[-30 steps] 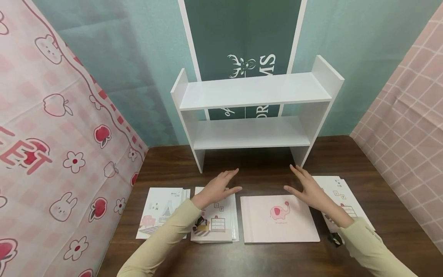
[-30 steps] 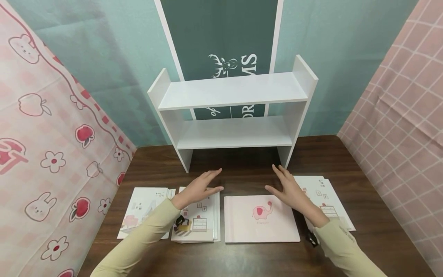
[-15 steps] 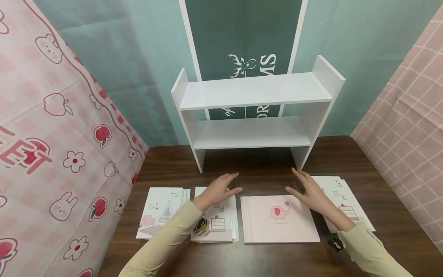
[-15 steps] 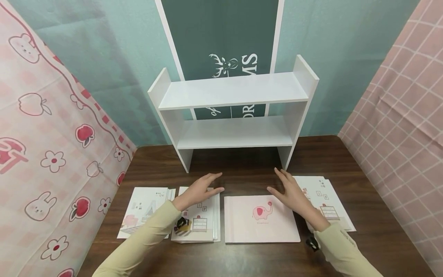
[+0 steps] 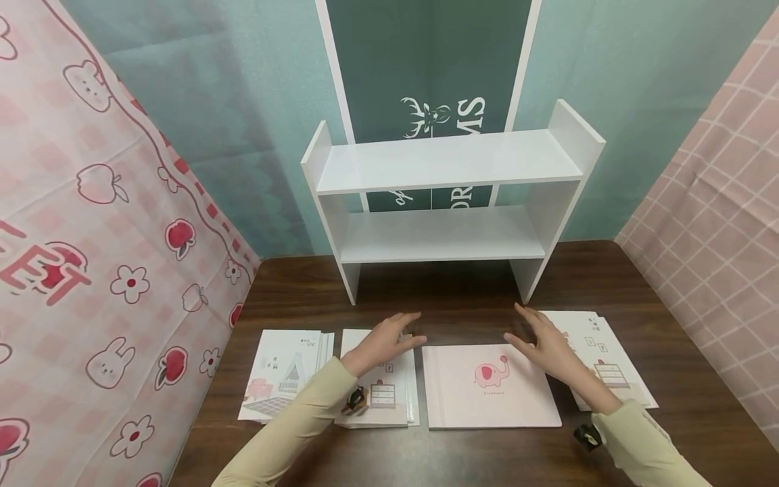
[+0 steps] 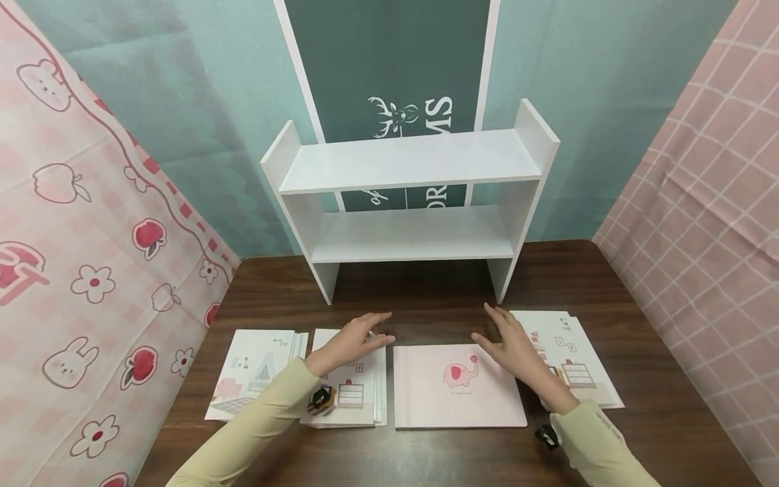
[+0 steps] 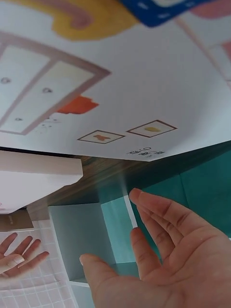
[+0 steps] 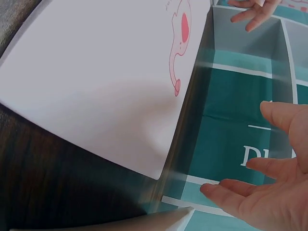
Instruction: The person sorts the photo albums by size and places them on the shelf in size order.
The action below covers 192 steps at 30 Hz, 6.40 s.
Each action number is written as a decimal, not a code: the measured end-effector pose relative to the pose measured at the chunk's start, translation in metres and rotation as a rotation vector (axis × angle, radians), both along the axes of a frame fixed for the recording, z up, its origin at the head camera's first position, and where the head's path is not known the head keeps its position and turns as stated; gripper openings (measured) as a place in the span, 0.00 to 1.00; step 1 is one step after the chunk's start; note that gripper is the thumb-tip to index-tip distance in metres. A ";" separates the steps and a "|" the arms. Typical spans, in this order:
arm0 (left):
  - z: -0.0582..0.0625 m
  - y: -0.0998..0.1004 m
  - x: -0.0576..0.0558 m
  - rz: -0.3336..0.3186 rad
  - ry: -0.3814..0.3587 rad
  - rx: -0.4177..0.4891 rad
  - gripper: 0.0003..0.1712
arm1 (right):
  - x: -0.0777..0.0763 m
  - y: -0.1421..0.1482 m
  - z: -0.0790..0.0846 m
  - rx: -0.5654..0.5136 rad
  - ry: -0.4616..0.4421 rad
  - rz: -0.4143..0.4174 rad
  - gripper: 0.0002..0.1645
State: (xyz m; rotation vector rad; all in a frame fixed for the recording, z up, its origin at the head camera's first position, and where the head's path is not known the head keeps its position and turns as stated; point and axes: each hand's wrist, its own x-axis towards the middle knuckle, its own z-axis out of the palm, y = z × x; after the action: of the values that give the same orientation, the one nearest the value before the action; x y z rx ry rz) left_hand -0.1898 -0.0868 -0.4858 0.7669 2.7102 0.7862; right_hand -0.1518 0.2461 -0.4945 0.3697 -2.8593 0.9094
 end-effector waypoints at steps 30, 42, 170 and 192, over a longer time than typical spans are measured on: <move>-0.006 0.007 0.006 -0.017 -0.089 0.013 0.35 | 0.011 0.007 -0.006 0.007 -0.173 0.013 0.41; -0.014 0.017 0.010 -0.071 -0.135 -0.002 0.30 | 0.023 0.009 -0.009 0.022 -0.299 0.017 0.43; -0.041 0.027 0.055 0.251 -0.507 0.540 0.37 | 0.049 0.009 -0.026 -0.261 -0.515 -0.004 0.38; -0.035 0.017 0.047 0.274 -0.554 0.720 0.36 | 0.041 0.014 -0.029 -0.662 -0.657 0.092 0.45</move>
State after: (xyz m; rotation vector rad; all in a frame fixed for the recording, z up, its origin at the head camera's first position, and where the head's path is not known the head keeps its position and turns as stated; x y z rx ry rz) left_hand -0.1429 -0.0702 -0.5210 0.2122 2.0289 1.7759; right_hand -0.1106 0.2601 -0.5238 0.1354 -2.7939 2.2448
